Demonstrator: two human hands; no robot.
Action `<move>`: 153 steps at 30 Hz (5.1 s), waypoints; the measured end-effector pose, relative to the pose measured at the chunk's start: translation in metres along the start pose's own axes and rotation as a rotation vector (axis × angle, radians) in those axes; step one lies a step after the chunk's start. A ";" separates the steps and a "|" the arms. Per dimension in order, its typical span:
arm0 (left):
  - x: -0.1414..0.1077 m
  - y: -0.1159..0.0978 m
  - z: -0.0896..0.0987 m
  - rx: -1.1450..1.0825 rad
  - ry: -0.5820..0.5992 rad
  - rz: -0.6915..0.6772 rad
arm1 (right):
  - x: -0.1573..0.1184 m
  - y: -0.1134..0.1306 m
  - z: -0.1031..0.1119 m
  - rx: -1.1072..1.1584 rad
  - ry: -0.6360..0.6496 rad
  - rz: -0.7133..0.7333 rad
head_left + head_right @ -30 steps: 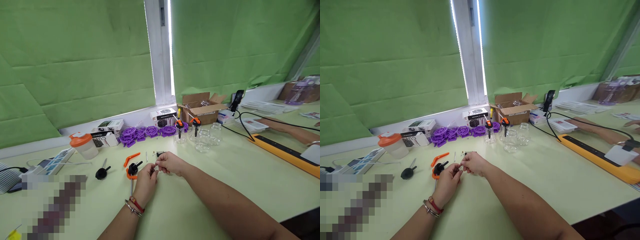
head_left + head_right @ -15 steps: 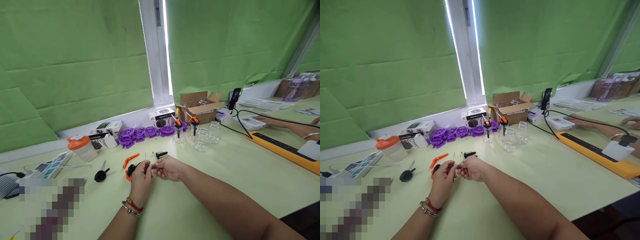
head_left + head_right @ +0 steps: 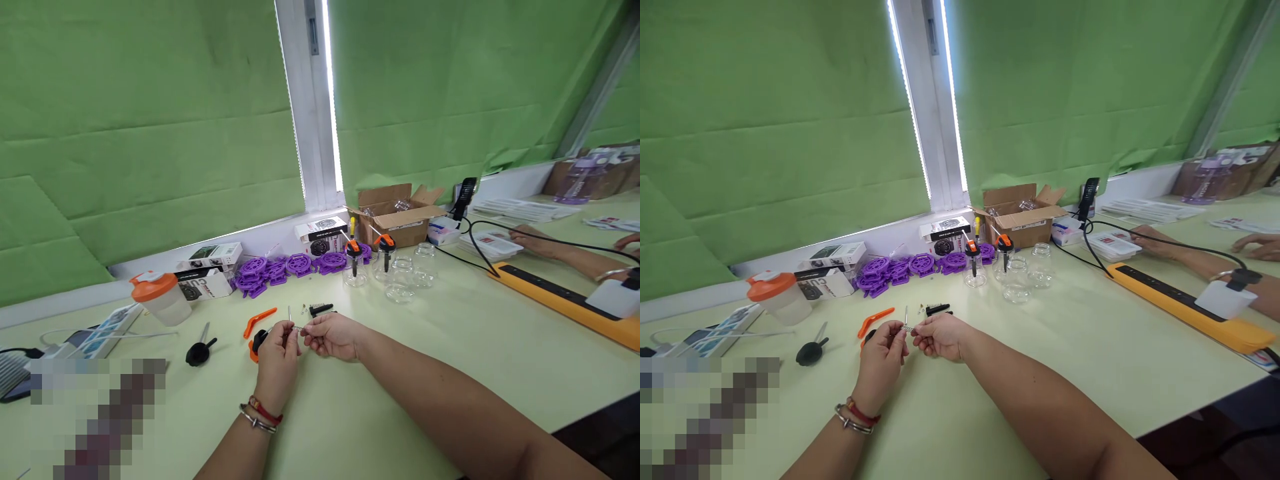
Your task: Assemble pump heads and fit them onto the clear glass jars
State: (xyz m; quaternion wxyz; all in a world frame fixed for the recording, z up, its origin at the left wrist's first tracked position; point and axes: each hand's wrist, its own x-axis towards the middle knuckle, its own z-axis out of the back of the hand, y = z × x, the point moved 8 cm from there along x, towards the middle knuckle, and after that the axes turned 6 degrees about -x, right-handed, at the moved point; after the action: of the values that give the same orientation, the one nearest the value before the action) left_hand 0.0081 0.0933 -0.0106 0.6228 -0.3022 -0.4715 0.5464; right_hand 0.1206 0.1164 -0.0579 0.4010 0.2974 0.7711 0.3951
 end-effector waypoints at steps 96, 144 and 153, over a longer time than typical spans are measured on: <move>0.020 -0.004 0.080 0.572 -0.264 0.031 | 0.028 0.087 0.059 -1.123 -0.367 0.636; -0.004 -0.026 0.007 -0.064 0.542 -0.170 | -0.013 0.008 -0.007 -0.310 0.091 0.125; -0.011 -0.035 0.003 -0.180 0.710 -0.157 | -0.014 0.013 -0.009 -0.384 -0.010 0.144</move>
State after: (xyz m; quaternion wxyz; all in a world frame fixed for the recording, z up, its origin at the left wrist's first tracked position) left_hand 0.0198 0.0744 0.0183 0.7586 -0.4890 -0.2942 0.3145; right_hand 0.1215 0.1083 -0.0384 0.4248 0.2716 0.6566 0.5609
